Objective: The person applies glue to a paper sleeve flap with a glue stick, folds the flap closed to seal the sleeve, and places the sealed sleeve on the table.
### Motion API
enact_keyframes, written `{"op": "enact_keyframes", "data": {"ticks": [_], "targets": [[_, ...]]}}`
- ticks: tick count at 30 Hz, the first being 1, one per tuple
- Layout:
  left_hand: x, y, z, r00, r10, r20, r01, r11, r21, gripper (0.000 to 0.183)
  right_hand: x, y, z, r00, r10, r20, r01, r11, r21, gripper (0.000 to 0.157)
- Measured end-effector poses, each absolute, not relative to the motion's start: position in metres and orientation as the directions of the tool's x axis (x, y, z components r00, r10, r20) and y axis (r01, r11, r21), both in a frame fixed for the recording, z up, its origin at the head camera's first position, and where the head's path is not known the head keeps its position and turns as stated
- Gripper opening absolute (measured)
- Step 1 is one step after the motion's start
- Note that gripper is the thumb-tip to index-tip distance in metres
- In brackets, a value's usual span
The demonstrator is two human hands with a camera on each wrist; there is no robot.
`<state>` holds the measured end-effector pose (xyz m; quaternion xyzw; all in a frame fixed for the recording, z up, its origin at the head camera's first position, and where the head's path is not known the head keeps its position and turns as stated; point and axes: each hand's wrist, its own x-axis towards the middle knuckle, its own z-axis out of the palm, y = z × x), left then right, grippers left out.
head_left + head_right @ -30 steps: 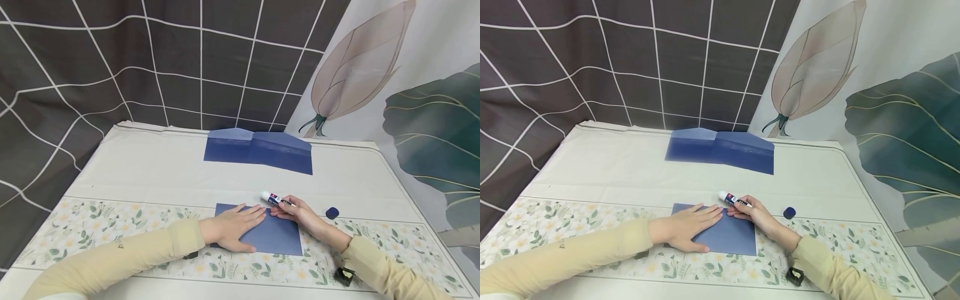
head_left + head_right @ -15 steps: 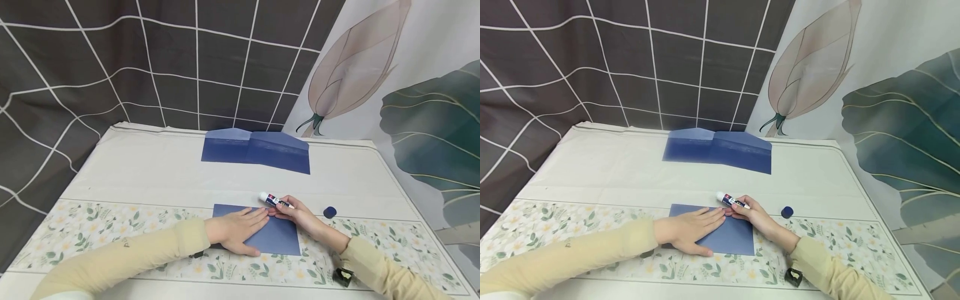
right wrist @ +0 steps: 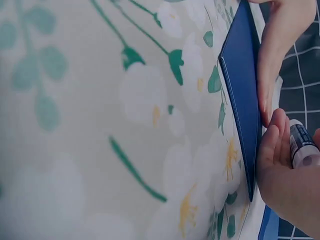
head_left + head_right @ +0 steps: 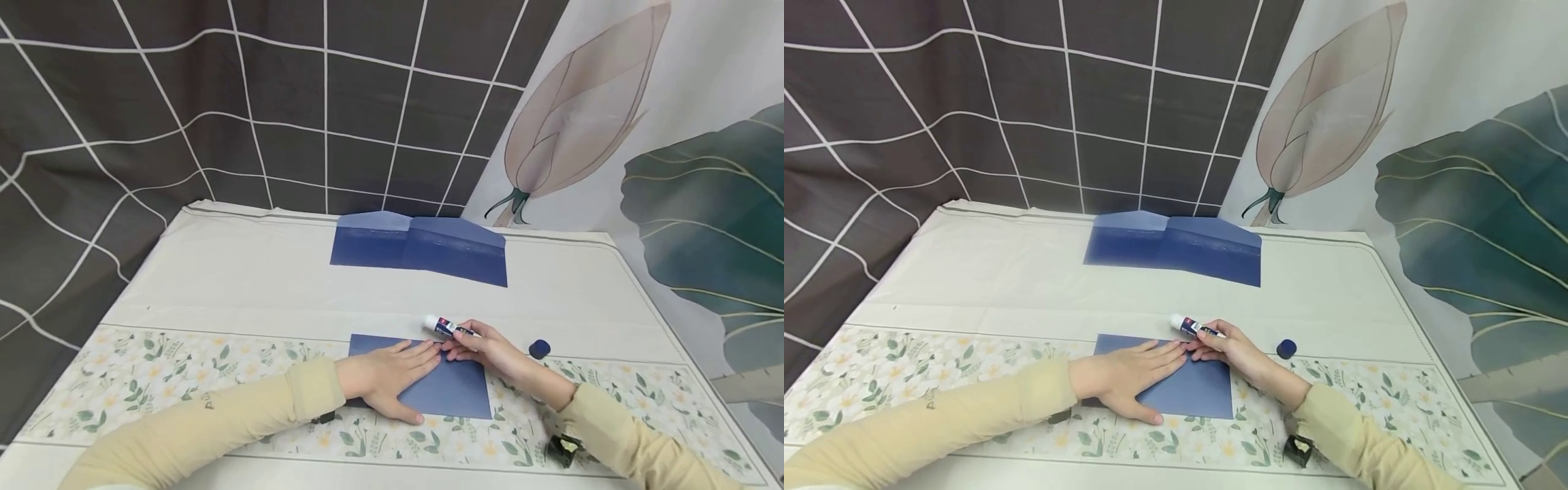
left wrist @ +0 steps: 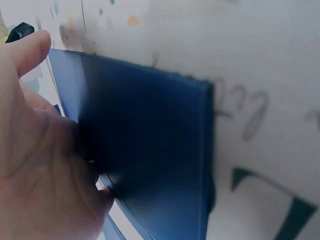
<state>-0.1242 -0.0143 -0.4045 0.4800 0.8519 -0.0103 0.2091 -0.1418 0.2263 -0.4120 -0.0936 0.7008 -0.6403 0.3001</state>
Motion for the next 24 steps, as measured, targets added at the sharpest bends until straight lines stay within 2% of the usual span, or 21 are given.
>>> {"op": "enact_keyframes", "data": {"ticks": [5, 12, 18, 24], "targets": [[-0.125, -0.016, -0.408, -0.438, 0.826, -0.354, 0.818, 0.530, 0.225, 0.093, -0.136, 0.232, -0.416, -0.808, -0.513, -0.290, 0.244, 0.157, -0.957, 0.030], [-0.130, -0.018, -0.409, -0.421, 0.839, -0.346, 0.801, 0.522, 0.292, 0.094, -0.136, 0.233, -0.418, -0.830, -0.479, -0.285, 0.189, 0.238, -0.953, 0.033], [-0.149, -0.029, -0.399, -0.343, 0.858, -0.381, 0.737, 0.498, 0.458, 0.084, -0.137, 0.236, -0.416, -0.819, -0.473, -0.325, 0.273, 0.178, -0.945, 0.033], [-0.149, -0.053, -0.398, -0.336, 0.852, -0.402, 0.711, 0.509, 0.485, 0.081, -0.135, 0.240, -0.413, -0.809, -0.465, -0.359, 0.318, 0.167, -0.933, 0.035]]}}
